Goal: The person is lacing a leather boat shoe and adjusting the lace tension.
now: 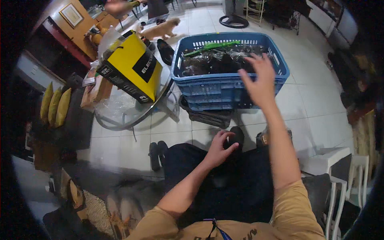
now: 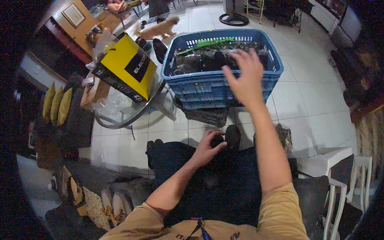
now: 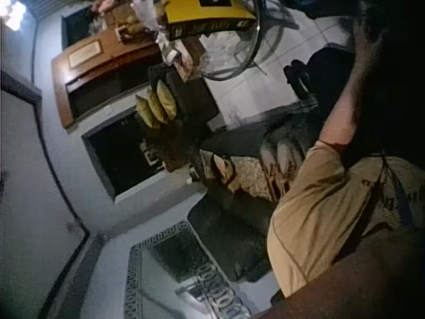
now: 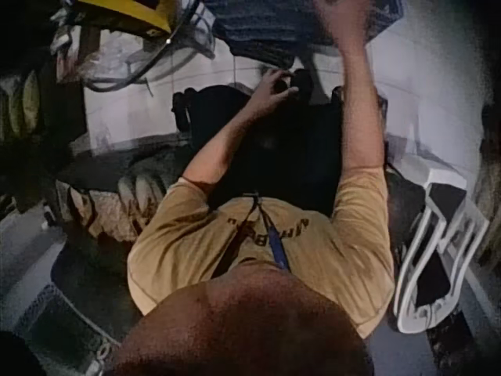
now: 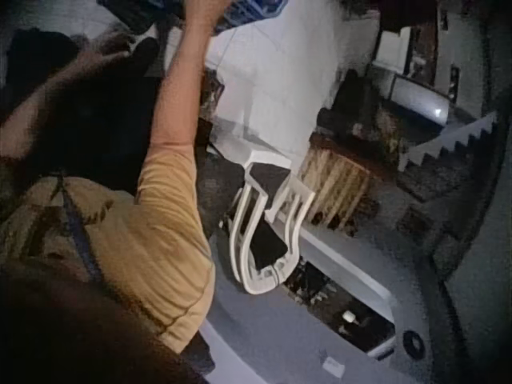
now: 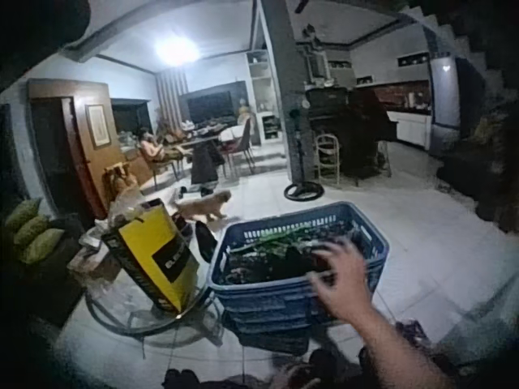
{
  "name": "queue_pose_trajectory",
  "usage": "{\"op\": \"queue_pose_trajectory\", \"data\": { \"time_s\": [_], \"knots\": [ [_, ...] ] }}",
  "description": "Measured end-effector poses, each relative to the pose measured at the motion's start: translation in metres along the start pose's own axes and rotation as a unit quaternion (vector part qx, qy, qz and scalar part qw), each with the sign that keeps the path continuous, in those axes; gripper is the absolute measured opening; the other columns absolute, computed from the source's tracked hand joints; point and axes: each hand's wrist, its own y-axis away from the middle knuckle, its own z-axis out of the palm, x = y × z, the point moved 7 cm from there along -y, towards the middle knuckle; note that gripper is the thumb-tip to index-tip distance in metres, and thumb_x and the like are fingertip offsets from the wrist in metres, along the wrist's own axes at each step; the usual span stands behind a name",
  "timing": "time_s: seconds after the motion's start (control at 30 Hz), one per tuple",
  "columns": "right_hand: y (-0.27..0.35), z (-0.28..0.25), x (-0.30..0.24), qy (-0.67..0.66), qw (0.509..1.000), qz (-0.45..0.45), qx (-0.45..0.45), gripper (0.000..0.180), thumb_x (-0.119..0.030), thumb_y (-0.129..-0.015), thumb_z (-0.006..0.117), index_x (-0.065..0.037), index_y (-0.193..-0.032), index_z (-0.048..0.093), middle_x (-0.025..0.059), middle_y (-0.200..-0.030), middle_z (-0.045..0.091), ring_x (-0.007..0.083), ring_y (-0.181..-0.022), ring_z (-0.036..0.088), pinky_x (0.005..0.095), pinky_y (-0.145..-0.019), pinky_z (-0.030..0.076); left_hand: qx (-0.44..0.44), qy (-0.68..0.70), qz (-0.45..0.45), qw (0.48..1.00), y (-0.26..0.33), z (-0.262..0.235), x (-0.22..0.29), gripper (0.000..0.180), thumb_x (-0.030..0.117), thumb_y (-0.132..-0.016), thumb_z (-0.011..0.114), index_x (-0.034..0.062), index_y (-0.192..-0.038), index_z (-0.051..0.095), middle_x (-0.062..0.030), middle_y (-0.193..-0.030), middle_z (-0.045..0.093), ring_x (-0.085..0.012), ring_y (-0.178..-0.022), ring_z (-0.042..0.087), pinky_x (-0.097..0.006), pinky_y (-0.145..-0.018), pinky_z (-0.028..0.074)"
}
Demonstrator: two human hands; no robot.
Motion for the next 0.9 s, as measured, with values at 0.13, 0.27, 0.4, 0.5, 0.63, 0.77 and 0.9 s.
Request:
{"op": "queue_pose_trajectory", "data": {
  "time_s": [0.13,0.27,0.4,0.5,0.63,0.77,0.9],
  "knots": [
    [0.034,0.081,0.014,0.106,0.992,-0.021,-0.063,0.049,-0.036,-0.091,0.074,-0.012,-0.131,0.064,0.0133,-0.137,0.06,0.0364,-0.142,0.043,0.0588,-0.12,0.023,0.036,-0.065,0.054,0.996,0.0,-0.019,0.004,0.037,0.024,-0.095,0.076,0.0054,-0.125,0.064,-0.0148,-0.129,0.061,-0.0307,-0.124,0.059,-0.04,-0.111,0.043],
    [0.028,0.088,0.01,0.106,0.986,0.0,-0.127,0.05,-0.037,-0.084,0.082,-0.008,-0.12,0.066,0.0114,-0.116,0.063,0.0315,-0.12,0.055,0.0539,-0.114,0.032,0.13,-0.091,0.068,0.985,-0.019,-0.098,0.028,0.027,0.016,-0.092,0.076,0.0048,-0.115,0.068,-0.0128,-0.118,0.066,-0.0313,-0.114,0.062,-0.041,-0.103,0.047],
    [0.024,0.086,0.013,0.089,0.983,-0.002,-0.158,0.049,-0.039,-0.082,0.083,-0.007,-0.114,0.066,0.0103,-0.108,0.064,0.0305,-0.109,0.058,0.048,-0.104,0.038,0.24,-0.237,0.156,0.928,-0.081,-0.175,0.056,0.027,0.015,-0.089,0.077,0.0066,-0.113,0.068,-0.0115,-0.116,0.067,-0.0322,-0.115,0.059,-0.042,-0.101,0.045],
    [0.022,0.094,0.018,0.054,0.983,0.011,-0.175,0.045,-0.038,-0.083,0.082,-0.006,-0.112,0.066,0.0105,-0.106,0.063,0.0304,-0.107,0.058,0.0469,-0.101,0.04,0.295,-0.296,0.174,0.892,-0.117,-0.198,0.067,0.031,0.022,-0.089,0.078,0.0076,-0.114,0.068,-0.0116,-0.121,0.066,-0.0326,-0.127,0.054,-0.045,-0.109,0.038],
    [0.017,0.082,0.019,0.026,0.992,-0.009,-0.122,0.037,-0.036,-0.083,0.081,-0.008,-0.101,0.064,0.0082,-0.096,0.06,0.03,-0.096,0.058,0.0451,-0.091,0.039,0.247,-0.442,0.17,0.846,-0.141,-0.199,0.056,0.039,0.033,-0.089,0.079,0.0088,-0.118,0.07,-0.0128,-0.129,0.066,-0.0343,-0.14,0.046,-0.055,-0.118,0.025],
    [0.024,0.082,0.03,0.023,0.995,-0.036,-0.086,0.039,-0.039,-0.079,0.083,-0.009,-0.094,0.062,0.0068,-0.089,0.057,0.0293,-0.091,0.058,0.0453,-0.088,0.039,0.196,-0.44,0.15,0.864,-0.142,-0.199,0.039,0.035,0.037,-0.09,0.078,0.0075,-0.106,0.071,-0.008,-0.113,0.069,-0.0317,-0.128,0.056,-0.058,-0.118,0.022],
    [0.021,0.077,0.026,0.028,0.994,-0.033,-0.101,0.046,-0.044,-0.073,0.086,-0.009,-0.093,0.063,0.0066,-0.089,0.057,0.0286,-0.091,0.058,0.0453,-0.089,0.04,0.215,-0.422,0.18,0.862,-0.141,-0.199,0.053,0.032,0.039,-0.089,0.078,0.0088,-0.097,0.073,-0.007,-0.096,0.068,-0.0283,-0.114,0.062,-0.058,-0.117,0.023]
  ]
}}
